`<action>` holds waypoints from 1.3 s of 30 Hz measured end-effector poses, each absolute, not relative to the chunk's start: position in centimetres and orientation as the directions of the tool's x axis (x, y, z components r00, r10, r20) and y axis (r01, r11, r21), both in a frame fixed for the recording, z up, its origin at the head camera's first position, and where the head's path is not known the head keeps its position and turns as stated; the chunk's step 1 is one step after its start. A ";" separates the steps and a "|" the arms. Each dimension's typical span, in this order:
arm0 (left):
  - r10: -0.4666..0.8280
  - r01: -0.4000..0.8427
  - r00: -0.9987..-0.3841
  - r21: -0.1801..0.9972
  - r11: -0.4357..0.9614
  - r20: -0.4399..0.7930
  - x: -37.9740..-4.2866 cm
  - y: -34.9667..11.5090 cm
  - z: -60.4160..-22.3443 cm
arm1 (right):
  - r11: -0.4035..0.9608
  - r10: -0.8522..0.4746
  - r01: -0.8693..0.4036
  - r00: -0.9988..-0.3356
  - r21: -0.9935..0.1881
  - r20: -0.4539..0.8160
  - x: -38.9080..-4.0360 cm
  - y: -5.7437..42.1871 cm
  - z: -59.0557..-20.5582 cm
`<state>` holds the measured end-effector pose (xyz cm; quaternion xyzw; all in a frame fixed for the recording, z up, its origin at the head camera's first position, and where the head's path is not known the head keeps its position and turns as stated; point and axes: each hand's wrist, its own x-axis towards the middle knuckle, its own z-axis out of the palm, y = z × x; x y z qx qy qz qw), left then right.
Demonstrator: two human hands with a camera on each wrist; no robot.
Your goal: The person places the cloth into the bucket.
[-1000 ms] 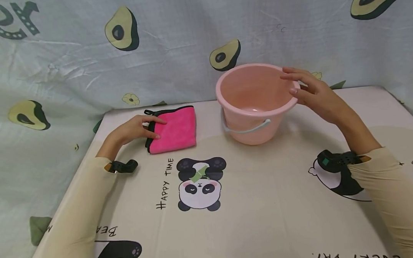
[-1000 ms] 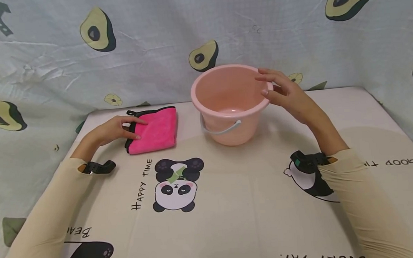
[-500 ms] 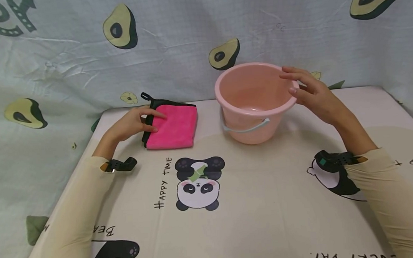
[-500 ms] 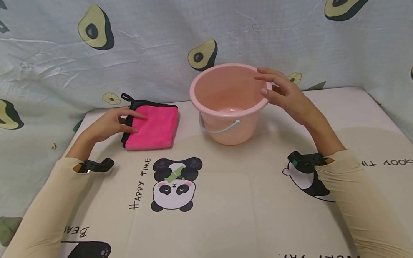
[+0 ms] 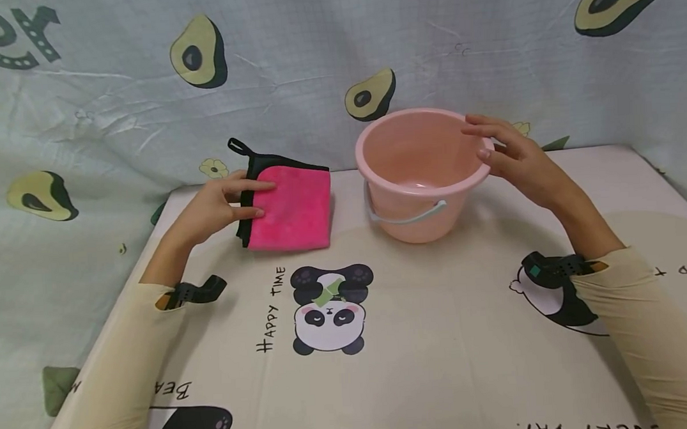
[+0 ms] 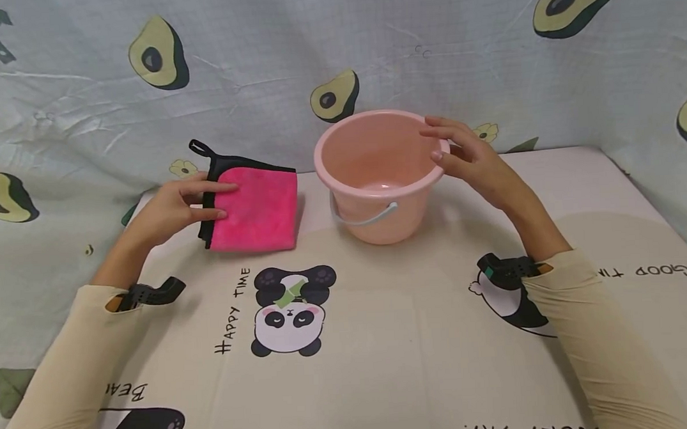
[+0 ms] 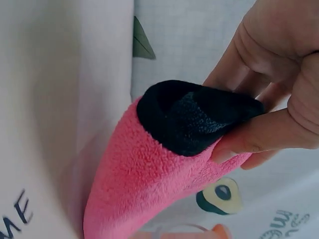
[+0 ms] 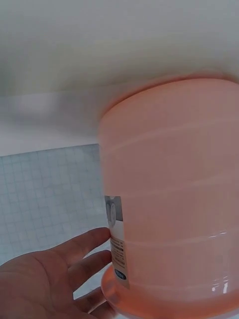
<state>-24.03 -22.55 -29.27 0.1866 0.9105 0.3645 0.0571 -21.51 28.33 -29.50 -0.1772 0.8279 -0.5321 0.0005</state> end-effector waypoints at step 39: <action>0.325 0.493 -0.860 0.804 0.331 0.393 -18.1 -19.2 -24.4 | 0.320 -0.428 -0.295 -0.893 -0.900 0.140 -22.9 30.1 -28.9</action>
